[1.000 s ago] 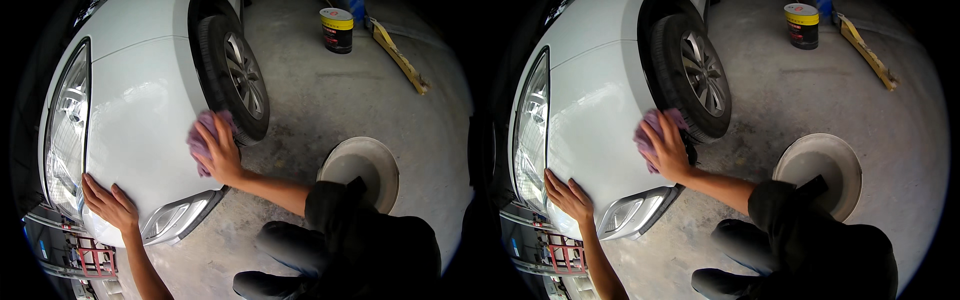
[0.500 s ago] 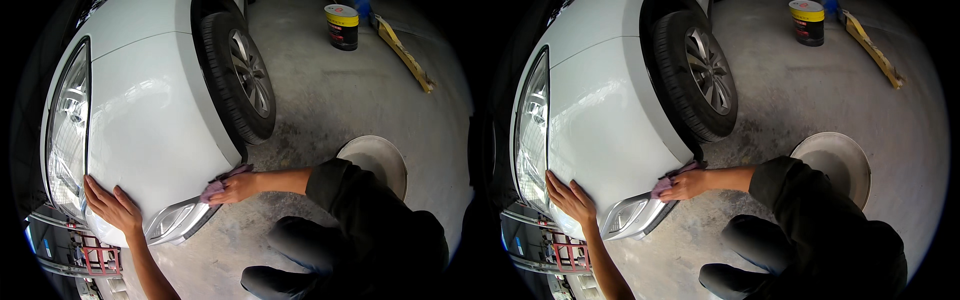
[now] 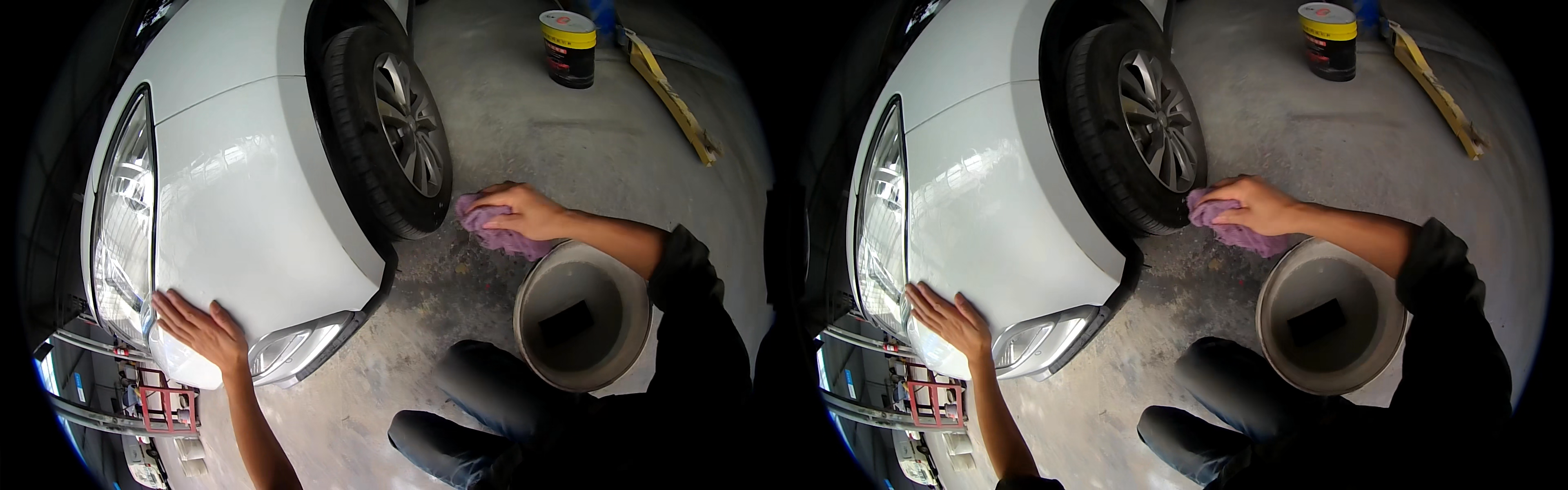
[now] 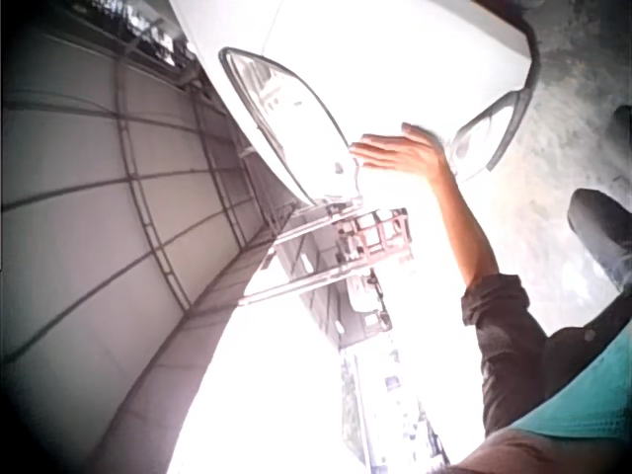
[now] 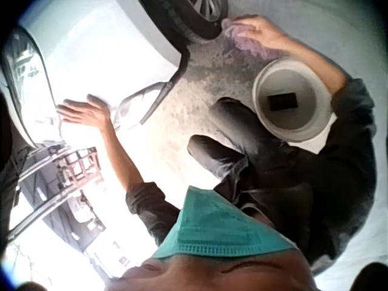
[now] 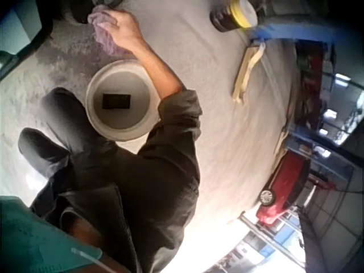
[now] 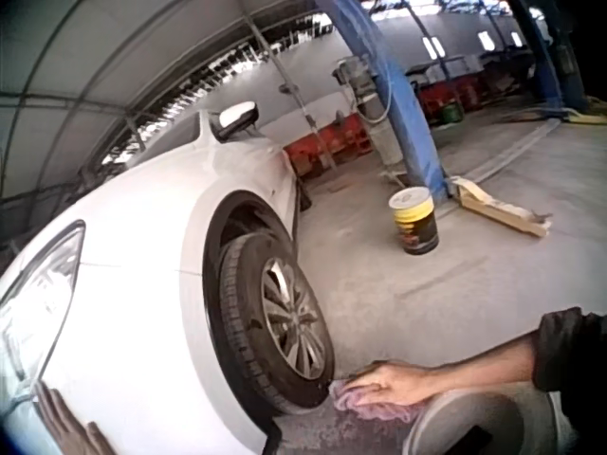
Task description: The person scrubs a yellow stain on the front bumper of a white car using a black sponge and water from a bucket. They then move to the lower bumper area, scrubbing the surface and the fog light housing. Finally, they wipe the cleaned areas with a purple cloth.
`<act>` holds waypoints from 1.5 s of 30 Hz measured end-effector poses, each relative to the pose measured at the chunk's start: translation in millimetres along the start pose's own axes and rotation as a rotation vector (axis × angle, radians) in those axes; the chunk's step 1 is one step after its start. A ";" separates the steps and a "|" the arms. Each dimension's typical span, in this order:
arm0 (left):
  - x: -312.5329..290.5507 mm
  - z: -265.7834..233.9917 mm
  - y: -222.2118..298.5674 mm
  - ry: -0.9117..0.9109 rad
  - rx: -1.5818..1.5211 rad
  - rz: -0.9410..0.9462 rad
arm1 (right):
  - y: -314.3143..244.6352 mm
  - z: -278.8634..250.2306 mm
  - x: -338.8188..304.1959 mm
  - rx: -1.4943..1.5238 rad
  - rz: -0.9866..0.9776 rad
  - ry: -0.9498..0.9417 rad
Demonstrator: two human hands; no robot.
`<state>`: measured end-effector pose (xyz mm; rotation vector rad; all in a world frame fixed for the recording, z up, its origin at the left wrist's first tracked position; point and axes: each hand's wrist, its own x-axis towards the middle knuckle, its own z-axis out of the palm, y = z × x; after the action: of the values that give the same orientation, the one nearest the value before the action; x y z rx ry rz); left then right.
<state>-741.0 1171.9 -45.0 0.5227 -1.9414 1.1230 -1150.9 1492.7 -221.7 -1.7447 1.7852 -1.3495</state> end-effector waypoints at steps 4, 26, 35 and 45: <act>1.3 14.7 83.0 -0.366 -0.029 0.290 | -17.7 -52.2 -77.9 0.150 0.355 -0.125; -73.8 37.9 213.4 -0.552 -0.138 0.948 | 262.5 103.8 -364.1 -0.708 0.612 -0.776; -20.7 -9.2 124.1 -0.690 -0.238 0.900 | 36.0 -34.1 -151.8 -0.059 0.754 -0.632; -1.3 -35.3 -18.7 -0.194 -0.208 -0.307 | -210.9 -63.1 197.2 0.278 -0.028 0.030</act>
<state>-711.8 1192.4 -26.8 0.8070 -2.0288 0.6894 -1112.0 1379.0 48.3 -1.6120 1.5066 -1.5583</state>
